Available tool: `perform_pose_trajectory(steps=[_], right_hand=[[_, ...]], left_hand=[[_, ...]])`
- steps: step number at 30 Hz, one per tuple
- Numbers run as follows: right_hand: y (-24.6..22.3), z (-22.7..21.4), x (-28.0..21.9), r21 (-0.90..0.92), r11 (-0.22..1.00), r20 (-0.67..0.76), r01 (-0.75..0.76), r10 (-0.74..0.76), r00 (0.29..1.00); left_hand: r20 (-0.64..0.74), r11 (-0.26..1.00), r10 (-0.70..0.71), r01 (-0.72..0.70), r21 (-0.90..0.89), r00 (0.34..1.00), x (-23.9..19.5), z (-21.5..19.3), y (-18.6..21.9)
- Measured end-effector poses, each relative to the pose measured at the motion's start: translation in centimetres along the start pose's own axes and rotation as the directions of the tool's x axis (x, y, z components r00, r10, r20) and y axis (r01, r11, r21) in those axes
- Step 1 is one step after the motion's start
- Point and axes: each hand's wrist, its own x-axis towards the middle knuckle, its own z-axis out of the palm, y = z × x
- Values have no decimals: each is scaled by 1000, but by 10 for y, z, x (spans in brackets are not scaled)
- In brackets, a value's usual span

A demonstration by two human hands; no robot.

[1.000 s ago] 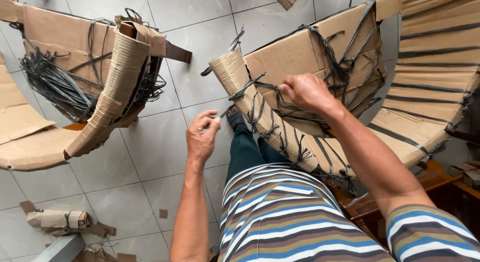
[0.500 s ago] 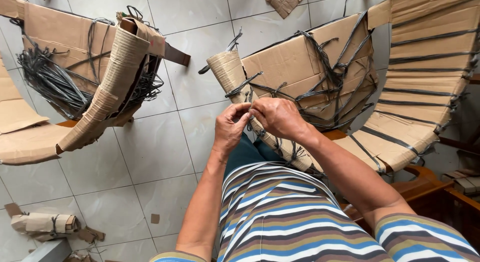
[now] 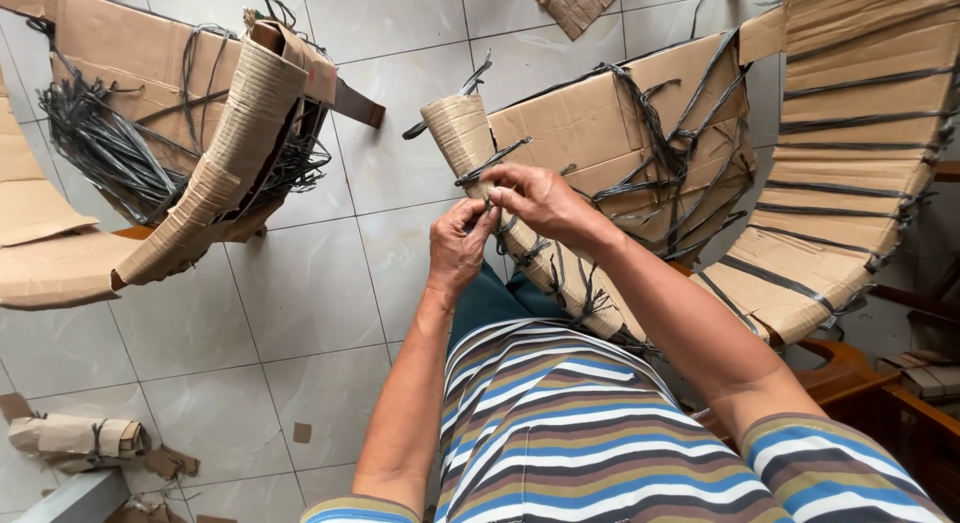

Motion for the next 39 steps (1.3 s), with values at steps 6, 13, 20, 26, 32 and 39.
perform_pose_trajectory(steps=[6, 13, 20, 26, 32, 39], right_hand=[[35, -4, 8, -107, 993, -101, -41, 30, 994], [66, -8, 7, -251, 967, -197, 40, -91, 976], [39, 14, 2, -641, 749, -32, 171, -249, 968], [76, 35, 8, -639, 750, -57, 171, -268, 962], [105, 45, -2, -632, 762, -167, 138, -308, 937], [93, 69, -19, -788, 607, -249, 100, -463, 851]], left_hand=[[-63, 990, -132, 128, -59, 989, 5, -5, -7], [-19, 987, -158, 159, 14, 987, 18, -8, -26], [-22, 984, -167, 168, 56, 986, 22, 0, -38], [-52, 974, -221, 223, 36, 974, 18, -4, -34], [-51, 969, -241, 243, 40, 969, 17, -12, -25], [5, 951, -289, 286, 117, 957, 3, -16, -47]])
